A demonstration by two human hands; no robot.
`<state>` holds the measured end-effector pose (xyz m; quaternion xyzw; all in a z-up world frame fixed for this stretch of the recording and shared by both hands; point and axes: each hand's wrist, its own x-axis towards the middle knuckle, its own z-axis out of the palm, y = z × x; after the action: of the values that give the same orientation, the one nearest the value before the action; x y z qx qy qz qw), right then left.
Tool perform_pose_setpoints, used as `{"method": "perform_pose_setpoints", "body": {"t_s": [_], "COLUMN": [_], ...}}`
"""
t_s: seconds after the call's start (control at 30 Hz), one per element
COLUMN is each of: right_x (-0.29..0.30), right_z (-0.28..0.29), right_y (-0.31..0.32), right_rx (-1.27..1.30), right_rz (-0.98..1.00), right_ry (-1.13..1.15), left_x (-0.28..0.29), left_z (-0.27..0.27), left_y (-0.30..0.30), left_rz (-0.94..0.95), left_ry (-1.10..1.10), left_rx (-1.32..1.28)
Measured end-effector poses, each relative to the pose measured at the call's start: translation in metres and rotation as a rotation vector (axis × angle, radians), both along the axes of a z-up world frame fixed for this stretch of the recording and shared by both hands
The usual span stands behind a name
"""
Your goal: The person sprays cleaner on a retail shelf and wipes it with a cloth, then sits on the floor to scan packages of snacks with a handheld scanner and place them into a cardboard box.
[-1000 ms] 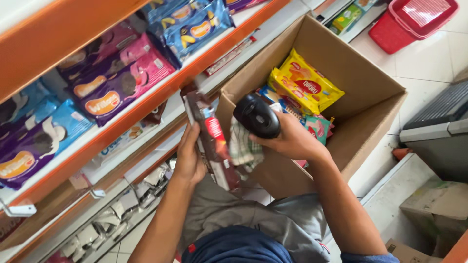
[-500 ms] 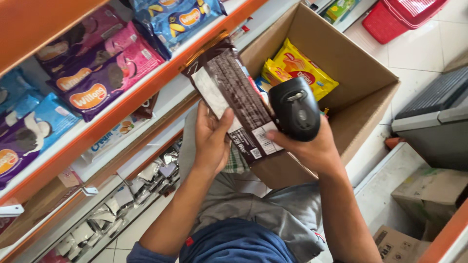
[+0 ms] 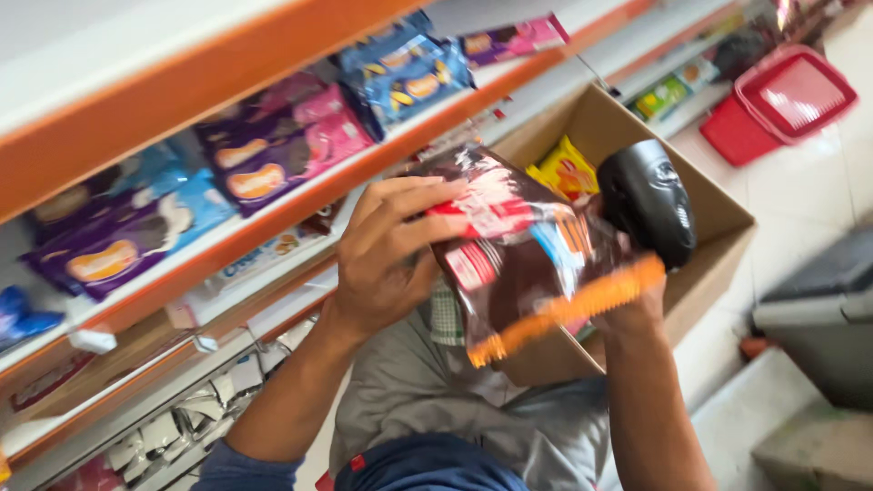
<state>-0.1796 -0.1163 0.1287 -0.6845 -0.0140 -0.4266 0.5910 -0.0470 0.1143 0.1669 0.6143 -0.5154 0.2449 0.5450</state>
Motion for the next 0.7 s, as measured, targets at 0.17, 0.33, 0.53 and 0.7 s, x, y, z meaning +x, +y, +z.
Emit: {"method": "perform_pose_setpoints", "body": {"t_s": [0.17,0.33,0.53,0.7], "right_x": [-0.002,0.016,0.065,0.101], "right_z": [0.05,0.072,0.081,0.097], "right_y": [0.032,0.069,0.125,0.182], "right_rx": [0.406,0.295,0.312,0.453], "right_rz": [0.658,0.652,0.734,0.746], "right_ry": [-0.084,0.092,0.071,0.122], "left_x": [0.004,0.004,0.001,-0.008], "left_z": [0.035,0.054,0.062,0.054], "left_y": [0.035,0.068,0.123,0.167], "left_rz": [0.101,0.245,0.359,0.54], "left_ry": [-0.332,-0.4,-0.353,-0.468], "left_rx": [0.031,0.019,0.106,0.141]}}
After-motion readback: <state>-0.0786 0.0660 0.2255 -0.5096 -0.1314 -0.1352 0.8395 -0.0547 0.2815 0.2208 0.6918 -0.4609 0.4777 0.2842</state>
